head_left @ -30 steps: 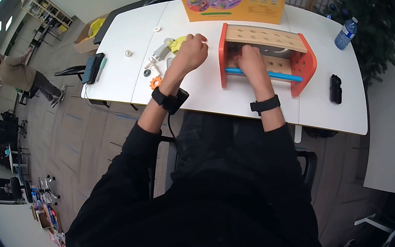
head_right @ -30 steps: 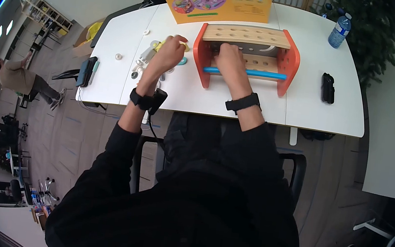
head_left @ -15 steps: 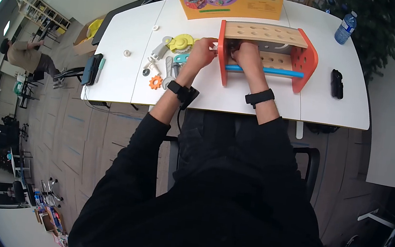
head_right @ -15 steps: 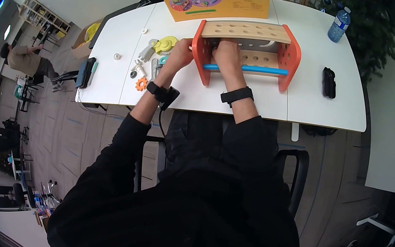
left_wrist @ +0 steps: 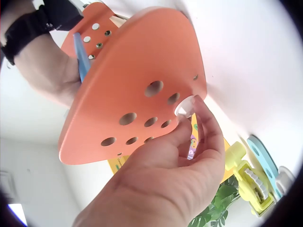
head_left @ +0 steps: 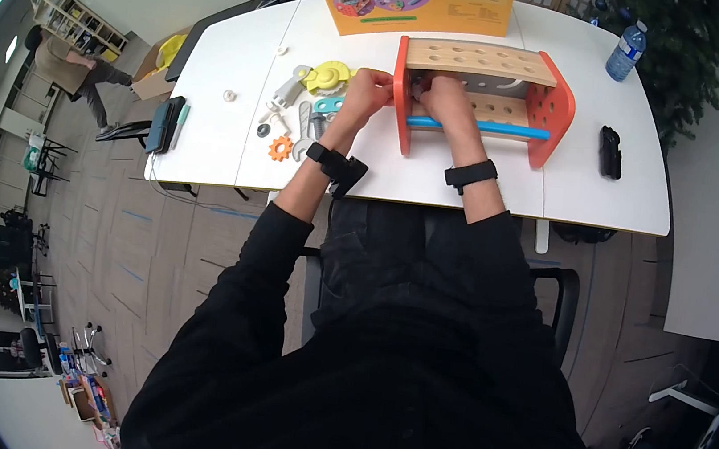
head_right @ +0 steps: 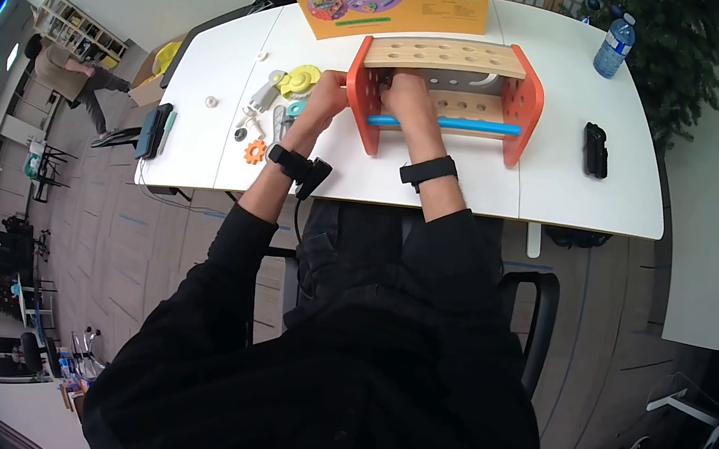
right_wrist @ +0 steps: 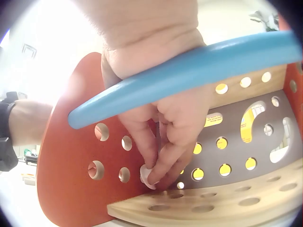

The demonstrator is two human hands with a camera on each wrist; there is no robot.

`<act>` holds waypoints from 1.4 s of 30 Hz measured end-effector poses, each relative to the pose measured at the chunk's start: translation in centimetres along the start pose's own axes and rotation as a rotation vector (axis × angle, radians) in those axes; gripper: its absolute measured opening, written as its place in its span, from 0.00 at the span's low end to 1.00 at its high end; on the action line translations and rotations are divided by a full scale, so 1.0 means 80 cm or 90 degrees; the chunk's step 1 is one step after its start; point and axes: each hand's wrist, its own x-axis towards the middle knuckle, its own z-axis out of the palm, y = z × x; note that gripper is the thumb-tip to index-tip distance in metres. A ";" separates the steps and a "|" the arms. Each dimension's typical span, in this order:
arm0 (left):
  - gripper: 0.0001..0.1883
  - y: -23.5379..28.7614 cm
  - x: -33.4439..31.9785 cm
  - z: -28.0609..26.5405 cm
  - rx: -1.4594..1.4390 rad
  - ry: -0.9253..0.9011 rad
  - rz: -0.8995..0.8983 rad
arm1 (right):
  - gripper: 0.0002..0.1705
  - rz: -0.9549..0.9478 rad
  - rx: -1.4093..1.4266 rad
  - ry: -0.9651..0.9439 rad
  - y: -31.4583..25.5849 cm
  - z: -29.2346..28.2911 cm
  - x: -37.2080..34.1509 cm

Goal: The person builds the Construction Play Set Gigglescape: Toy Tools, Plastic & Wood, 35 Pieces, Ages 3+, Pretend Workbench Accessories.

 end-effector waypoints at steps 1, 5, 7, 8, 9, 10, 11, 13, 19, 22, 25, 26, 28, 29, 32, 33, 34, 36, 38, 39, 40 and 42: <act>0.10 0.003 0.000 0.002 -0.024 0.008 -0.023 | 0.12 -0.010 0.005 -0.007 0.000 0.000 -0.001; 0.10 0.001 0.000 -0.001 -0.031 -0.001 -0.037 | 0.13 -0.062 0.020 -0.030 0.003 0.001 0.001; 0.09 -0.011 0.006 -0.005 -0.138 -0.050 -0.014 | 0.13 -0.058 0.018 -0.045 0.004 -0.001 0.001; 0.09 -0.014 0.007 -0.005 -0.138 -0.050 -0.013 | 0.13 -0.055 0.015 -0.058 0.002 -0.004 0.001; 0.07 -0.017 0.007 -0.005 -0.149 -0.042 -0.018 | 0.13 -0.056 0.014 -0.058 0.000 -0.006 0.000; 0.06 -0.017 0.007 -0.005 -0.159 -0.034 -0.023 | 0.13 -0.010 0.024 -0.084 0.000 -0.006 0.001; 0.06 -0.016 0.008 -0.006 -0.160 -0.035 -0.021 | 0.13 0.036 0.035 -0.110 -0.001 -0.006 0.002; 0.06 -0.019 0.007 -0.008 -0.204 -0.046 -0.040 | 0.14 0.033 0.020 -0.142 0.001 -0.006 0.006; 0.08 -0.019 0.002 0.000 -0.211 -0.023 -0.060 | 0.17 0.029 0.070 -0.099 0.002 -0.007 0.002; 0.08 -0.022 0.008 -0.003 -0.147 -0.054 -0.071 | 0.19 0.042 0.057 -0.093 -0.005 -0.015 -0.003; 0.08 -0.022 0.008 -0.007 -0.131 -0.054 -0.024 | 0.20 0.058 0.040 -0.135 -0.002 -0.012 0.001; 0.08 -0.022 0.008 -0.007 -0.131 -0.054 -0.024 | 0.21 0.059 0.013 -0.158 0.001 -0.008 0.003; 0.08 -0.019 0.010 -0.010 -0.150 -0.026 -0.026 | 0.19 0.063 0.047 -0.152 0.014 0.009 0.010; 0.08 -0.016 0.010 -0.010 -0.151 -0.024 -0.024 | 0.18 0.067 0.080 -0.147 0.019 0.014 0.014; 0.07 -0.010 0.006 -0.011 -0.279 0.026 -0.048 | 0.20 0.061 -0.067 -0.076 0.000 -0.003 -0.003; 0.07 -0.009 0.005 -0.007 -0.232 0.057 -0.021 | 0.20 0.060 -0.068 -0.078 -0.008 -0.011 -0.008; 0.07 -0.010 0.003 -0.004 -0.186 0.088 0.005 | 0.21 0.050 -0.056 -0.080 -0.012 -0.017 -0.012; 0.08 -0.011 0.003 -0.007 -0.145 0.016 -0.042 | 0.21 0.040 -0.043 -0.081 -0.016 -0.019 -0.014; 0.10 -0.012 0.003 -0.005 -0.103 -0.056 -0.088 | 0.19 0.104 -0.117 -0.155 -0.018 -0.015 -0.009; 0.10 -0.011 0.004 -0.003 -0.056 -0.045 -0.055 | 0.19 0.103 -0.118 -0.153 -0.016 -0.012 -0.004; 0.10 -0.010 0.004 -0.002 -0.008 -0.034 -0.022 | 0.21 0.097 -0.139 -0.192 -0.014 -0.007 0.001; 0.07 -0.011 -0.002 0.000 -0.033 -0.012 0.013 | 0.23 0.090 -0.162 -0.232 -0.006 0.001 0.005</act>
